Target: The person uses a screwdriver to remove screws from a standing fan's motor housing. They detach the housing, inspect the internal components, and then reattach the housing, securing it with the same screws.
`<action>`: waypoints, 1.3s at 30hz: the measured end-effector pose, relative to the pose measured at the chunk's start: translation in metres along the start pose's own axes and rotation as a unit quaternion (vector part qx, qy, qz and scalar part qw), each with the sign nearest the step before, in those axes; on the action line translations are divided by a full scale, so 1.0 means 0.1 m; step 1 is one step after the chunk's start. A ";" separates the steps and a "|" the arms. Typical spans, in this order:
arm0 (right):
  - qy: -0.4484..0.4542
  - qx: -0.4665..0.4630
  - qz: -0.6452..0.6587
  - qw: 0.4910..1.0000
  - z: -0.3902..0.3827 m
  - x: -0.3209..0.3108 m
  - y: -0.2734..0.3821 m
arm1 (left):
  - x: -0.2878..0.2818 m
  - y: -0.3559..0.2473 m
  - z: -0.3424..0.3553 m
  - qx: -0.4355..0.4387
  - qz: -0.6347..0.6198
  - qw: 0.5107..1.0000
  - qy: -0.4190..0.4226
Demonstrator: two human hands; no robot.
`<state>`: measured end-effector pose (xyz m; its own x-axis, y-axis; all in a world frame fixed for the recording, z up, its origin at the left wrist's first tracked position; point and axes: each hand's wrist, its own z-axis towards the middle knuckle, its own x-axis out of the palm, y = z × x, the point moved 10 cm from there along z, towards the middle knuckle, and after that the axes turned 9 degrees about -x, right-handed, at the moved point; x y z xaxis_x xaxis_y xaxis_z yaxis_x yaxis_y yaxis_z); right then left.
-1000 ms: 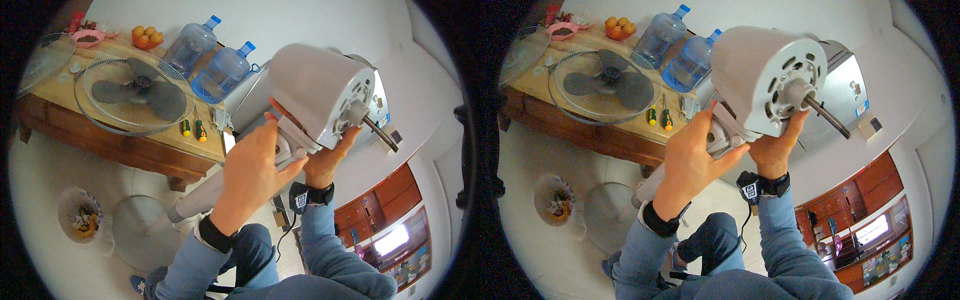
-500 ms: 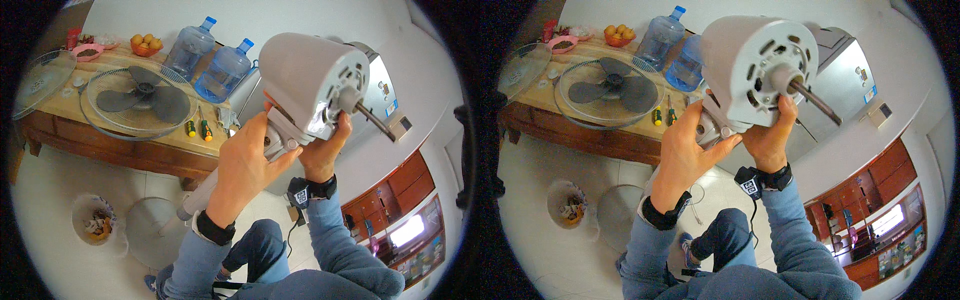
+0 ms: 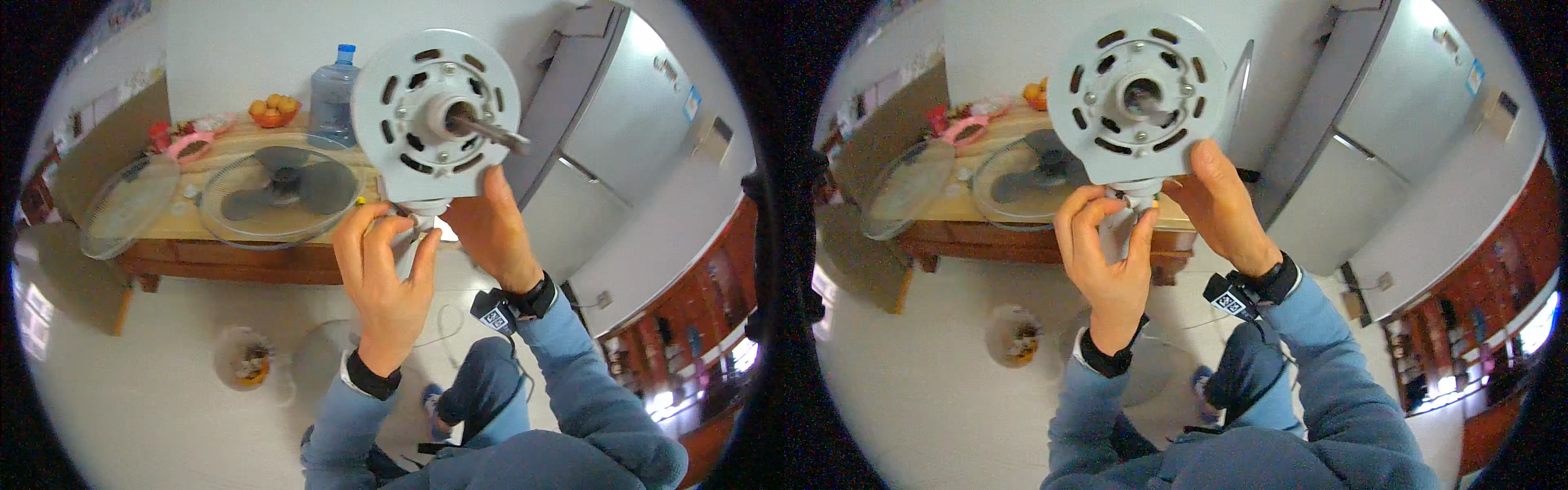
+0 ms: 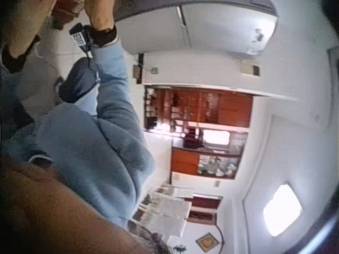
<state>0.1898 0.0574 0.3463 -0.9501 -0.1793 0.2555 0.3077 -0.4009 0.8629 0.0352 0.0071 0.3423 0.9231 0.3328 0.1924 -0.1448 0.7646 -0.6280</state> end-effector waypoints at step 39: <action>-0.005 -0.266 -0.070 0.962 -0.42 -0.03 -0.61 | 0.10 -0.23 -0.32 -0.024 0.271 0.953 -0.132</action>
<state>0.1764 0.0443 0.2744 -0.9836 -0.0832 0.1597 0.1582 -0.8231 0.5454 0.0589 -0.0252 0.3340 0.5948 0.8038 0.0087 -0.5527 0.4168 -0.7217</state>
